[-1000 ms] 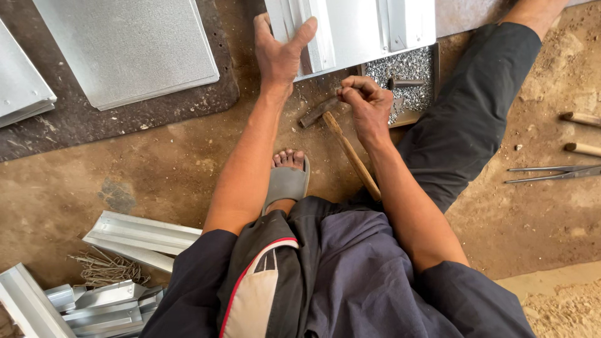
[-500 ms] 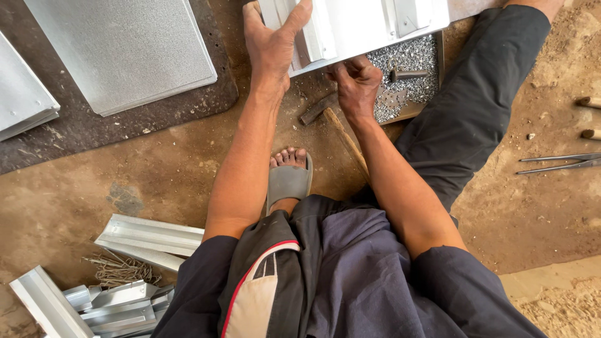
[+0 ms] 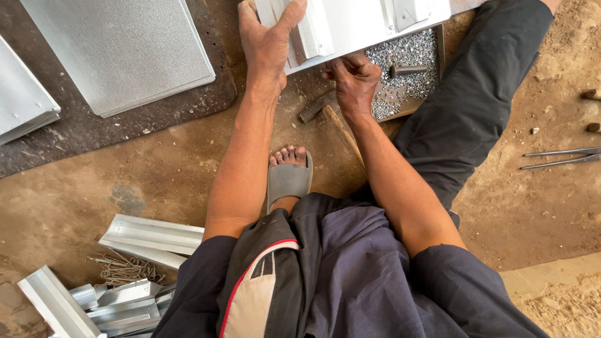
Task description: The person places a white metal panel onto a metal frame and uses a hammer to drive nails into the panel. The person repeats this process with multiple panels, securing them to the frame.
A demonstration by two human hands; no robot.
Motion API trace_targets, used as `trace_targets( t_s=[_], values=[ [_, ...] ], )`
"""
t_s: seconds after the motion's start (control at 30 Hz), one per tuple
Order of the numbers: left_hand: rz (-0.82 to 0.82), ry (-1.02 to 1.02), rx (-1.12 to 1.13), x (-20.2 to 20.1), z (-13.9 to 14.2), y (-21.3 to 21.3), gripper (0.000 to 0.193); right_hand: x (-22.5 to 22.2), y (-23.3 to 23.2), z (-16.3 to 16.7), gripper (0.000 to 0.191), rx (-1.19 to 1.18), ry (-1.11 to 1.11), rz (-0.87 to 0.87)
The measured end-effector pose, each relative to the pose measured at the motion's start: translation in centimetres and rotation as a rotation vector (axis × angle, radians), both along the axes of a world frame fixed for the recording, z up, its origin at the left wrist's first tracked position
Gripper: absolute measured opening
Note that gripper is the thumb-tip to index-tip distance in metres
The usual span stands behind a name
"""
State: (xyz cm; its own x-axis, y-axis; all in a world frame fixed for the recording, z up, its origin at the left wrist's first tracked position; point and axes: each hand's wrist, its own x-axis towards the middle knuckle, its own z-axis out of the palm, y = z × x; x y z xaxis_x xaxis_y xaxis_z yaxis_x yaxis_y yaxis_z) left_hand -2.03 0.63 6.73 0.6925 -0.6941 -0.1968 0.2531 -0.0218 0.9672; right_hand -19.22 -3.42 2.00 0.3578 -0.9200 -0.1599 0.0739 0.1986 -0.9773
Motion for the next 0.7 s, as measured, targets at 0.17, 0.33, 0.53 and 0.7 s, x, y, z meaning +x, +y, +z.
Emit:
trace_targets(
  t_s=[0.17,0.33,0.53,0.7],
  values=[
    [0.000,0.018,-0.017,0.1,0.2,-0.1,0.083,-0.9,-0.3,0.4,0.009,-0.052,-0.025,0.102],
    [0.014,-0.007,0.047,0.0,-0.5,-0.1,0.084,-2.8,-0.8,1.8,0.019,0.092,-0.102,-0.125],
    [-0.008,-0.077,0.049,-0.4,-2.0,-0.3,0.082,-3.0,-1.8,1.9,0.010,0.231,-0.223,-0.169],
    [-0.001,-0.101,0.053,-0.3,-3.3,0.3,0.084,-3.2,-1.6,0.9,0.014,0.204,-0.176,-0.169]
  ],
)
